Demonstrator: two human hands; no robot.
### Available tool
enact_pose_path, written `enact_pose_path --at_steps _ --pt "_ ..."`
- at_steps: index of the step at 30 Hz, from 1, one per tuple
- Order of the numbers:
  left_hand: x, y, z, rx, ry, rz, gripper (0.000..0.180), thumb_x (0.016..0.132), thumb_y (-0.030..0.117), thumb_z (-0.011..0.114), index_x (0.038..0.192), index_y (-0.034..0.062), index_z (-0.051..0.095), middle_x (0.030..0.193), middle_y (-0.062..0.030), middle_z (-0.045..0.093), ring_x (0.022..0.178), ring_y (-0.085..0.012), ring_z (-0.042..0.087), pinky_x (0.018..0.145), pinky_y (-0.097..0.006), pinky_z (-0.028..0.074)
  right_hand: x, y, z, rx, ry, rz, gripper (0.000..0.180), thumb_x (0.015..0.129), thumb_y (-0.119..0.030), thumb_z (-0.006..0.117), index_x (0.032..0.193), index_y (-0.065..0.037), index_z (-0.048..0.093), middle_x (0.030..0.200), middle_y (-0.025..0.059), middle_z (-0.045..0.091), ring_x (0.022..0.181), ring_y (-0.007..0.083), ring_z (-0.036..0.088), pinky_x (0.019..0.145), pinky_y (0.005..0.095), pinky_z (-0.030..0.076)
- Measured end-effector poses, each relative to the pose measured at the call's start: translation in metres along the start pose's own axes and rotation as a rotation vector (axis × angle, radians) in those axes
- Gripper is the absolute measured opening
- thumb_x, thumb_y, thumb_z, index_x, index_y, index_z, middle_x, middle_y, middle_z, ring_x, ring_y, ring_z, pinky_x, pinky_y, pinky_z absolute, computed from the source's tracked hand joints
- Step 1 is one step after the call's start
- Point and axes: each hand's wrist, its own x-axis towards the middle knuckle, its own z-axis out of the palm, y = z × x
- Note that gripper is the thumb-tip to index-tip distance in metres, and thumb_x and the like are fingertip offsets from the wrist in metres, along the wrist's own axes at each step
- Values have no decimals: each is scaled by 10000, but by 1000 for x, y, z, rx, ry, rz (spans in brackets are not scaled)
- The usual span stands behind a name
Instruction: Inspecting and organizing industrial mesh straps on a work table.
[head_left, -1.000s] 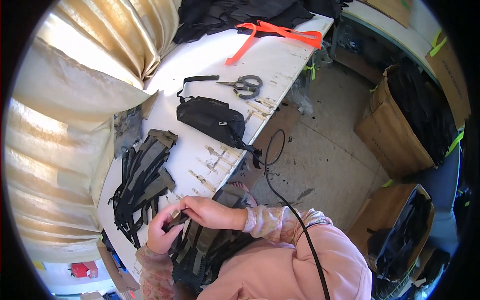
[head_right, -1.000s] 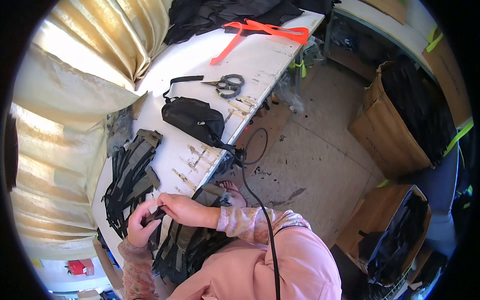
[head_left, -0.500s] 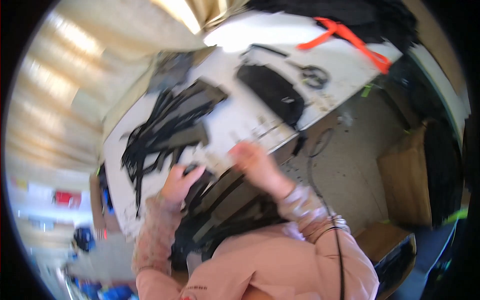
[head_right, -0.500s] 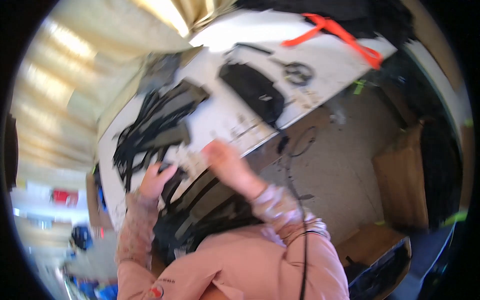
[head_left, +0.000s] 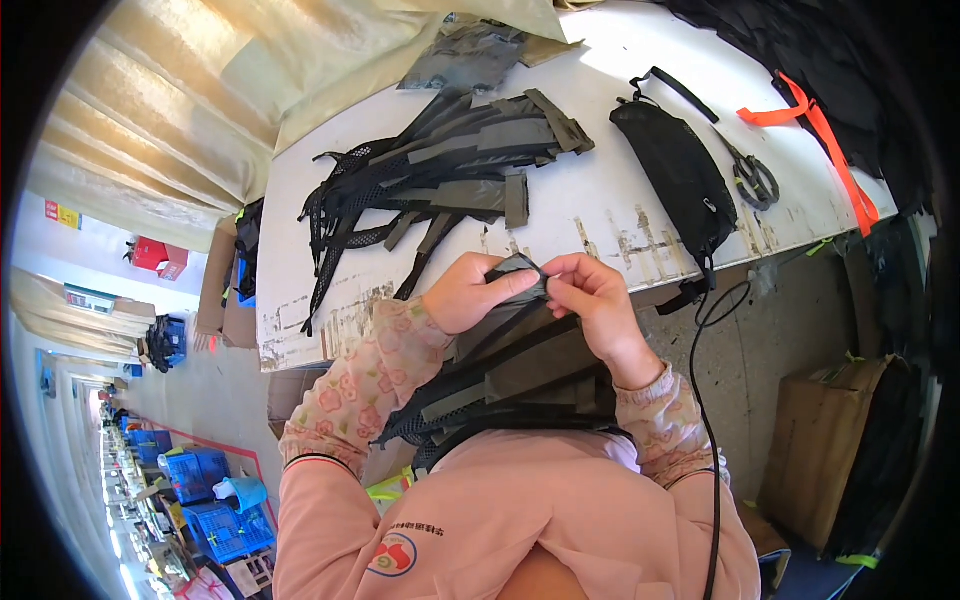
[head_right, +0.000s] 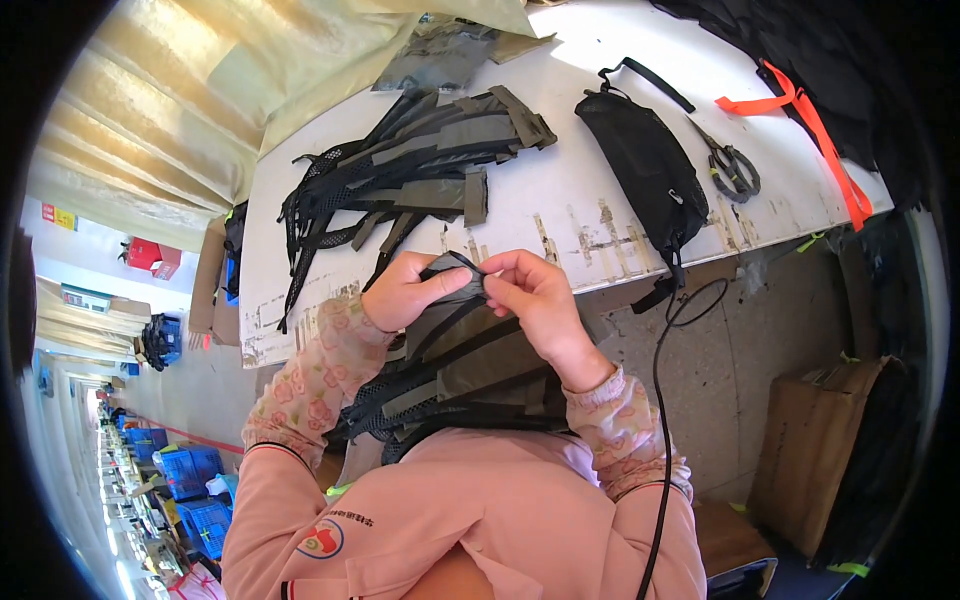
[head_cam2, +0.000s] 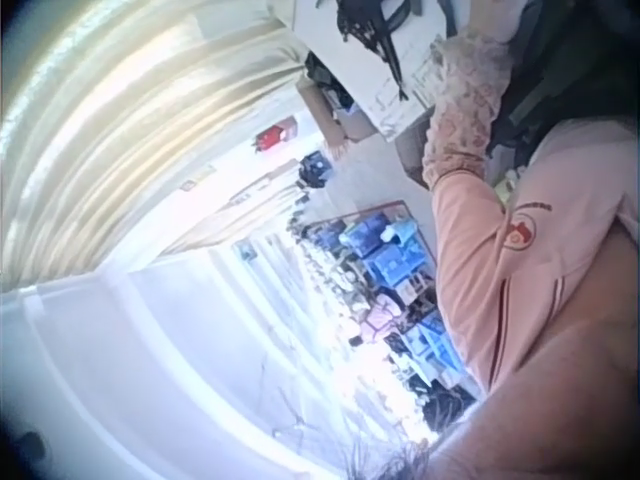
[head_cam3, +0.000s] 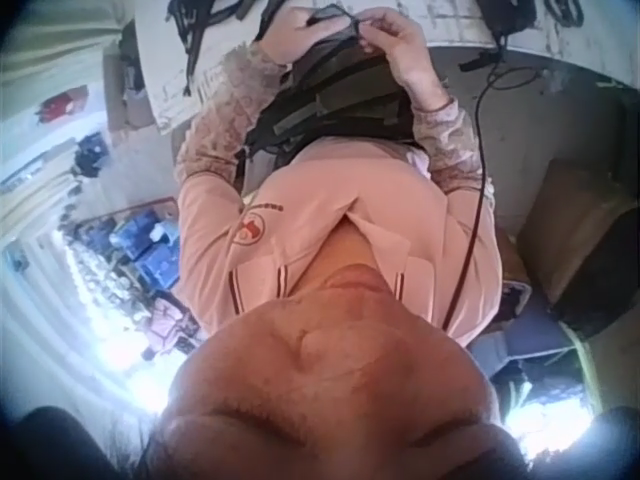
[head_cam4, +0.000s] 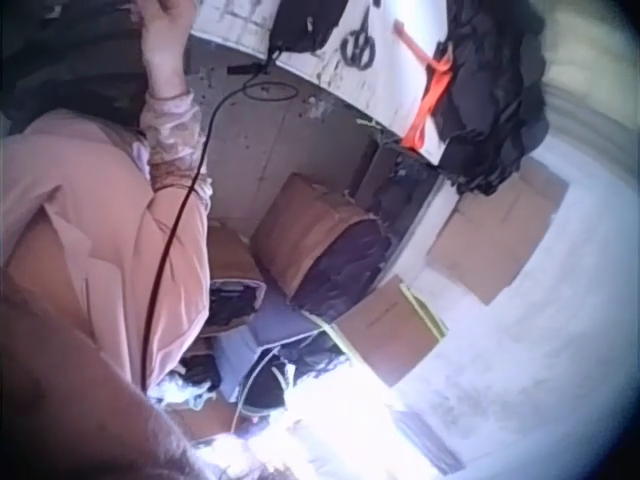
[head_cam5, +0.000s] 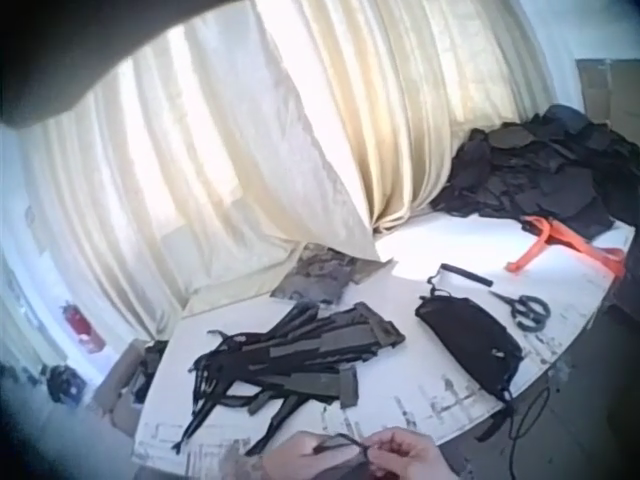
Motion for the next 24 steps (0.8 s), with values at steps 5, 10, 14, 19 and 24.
enact_pose_path --at_steps 5,10,14,19,24 --pt "4 -16 -3 6 8 6 323 888 291 628 920 -28 669 759 -5 634 715 -58 520 674 -235 440 8 7 -8 -77 339 -217 91 911 -83 547 998 -64 567 750 -43 537 607 34 474 552 168 353" --pt "2 -24 -12 27 -29 -50 295 911 221 599 1093 -9 628 958 -7 645 853 -63 535 783 -241 443 -4 -12 -15 -142 254 -194 157 920 -126 560 1054 -44 559 786 -32 529 660 35 482 612 177 403" --pt "5 -29 -4 41 -33 4 380 859 344 655 902 -34 657 742 -14 622 699 -83 519 656 -253 440 -9 -1 1 -267 -146 -53 208 883 -118 625 1059 -19 575 776 -21 559 713 47 508 658 196 432" --pt "-6 -31 -21 283 -404 -84 463 679 249 841 976 -32 623 867 -48 655 809 -94 550 747 -269 462 -12 -10 -1 -358 76 -52 79 896 -77 592 850 -25 556 678 -36 502 630 30 441 584 195 395" --pt "-31 -50 -39 256 -472 -132 383 724 260 810 901 -33 639 748 -36 641 722 -97 558 660 -283 470 -9 -13 -8 -432 189 -206 97 908 -62 573 823 -23 546 658 -52 435 627 33 374 562 183 339"
